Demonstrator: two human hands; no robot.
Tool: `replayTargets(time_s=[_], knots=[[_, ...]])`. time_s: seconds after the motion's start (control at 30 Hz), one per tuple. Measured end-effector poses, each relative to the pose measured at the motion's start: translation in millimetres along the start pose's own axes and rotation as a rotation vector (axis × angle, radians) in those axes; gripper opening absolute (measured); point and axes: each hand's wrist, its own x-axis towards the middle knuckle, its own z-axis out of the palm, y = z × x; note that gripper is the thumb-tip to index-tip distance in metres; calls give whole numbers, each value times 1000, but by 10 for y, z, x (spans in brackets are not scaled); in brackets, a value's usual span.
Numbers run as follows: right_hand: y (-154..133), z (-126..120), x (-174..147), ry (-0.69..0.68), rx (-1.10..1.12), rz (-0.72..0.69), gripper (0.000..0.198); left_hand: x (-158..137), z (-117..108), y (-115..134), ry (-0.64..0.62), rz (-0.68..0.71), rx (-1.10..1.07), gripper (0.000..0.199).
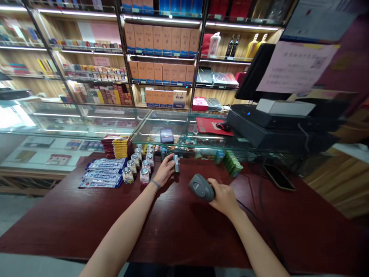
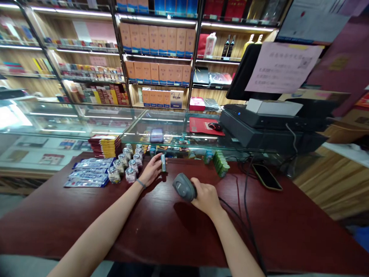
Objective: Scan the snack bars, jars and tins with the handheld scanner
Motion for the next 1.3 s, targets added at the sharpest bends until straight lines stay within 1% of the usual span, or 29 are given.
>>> replayTargets(time_s=[0.17, 0.3, 0.43, 0.53, 0.67, 0.83, 0.97, 1.1, 1.3], knots=[[136, 21, -35, 46, 15, 159, 42, 7, 34, 9, 98, 42, 70, 66], [260, -38, -49, 120, 3, 297, 38, 29, 116, 5, 140, 55, 156, 57], [384, -157, -70, 203, -7, 402, 36, 94, 266, -22, 79, 45, 261, 50], [476, -255, -103, 245, -28, 491, 37, 192, 462, -85, 11, 48, 316, 48], [601, -366, -161, 317, -43, 589, 36, 404, 819, -290, -26, 143, 353, 47], [740, -447, -236, 385, -54, 664, 35, 682, 1280, -706, -46, 223, 418, 41], [810, -469, -279, 413, -89, 712, 35, 818, 1568, -1020, -54, 265, 462, 35], [844, -492, -299, 451, -70, 748, 35, 894, 1725, -1232, -6, 288, 545, 33], [884, -511, -322, 490, -54, 791, 39, 994, 1756, -1404, 104, 336, 667, 30]])
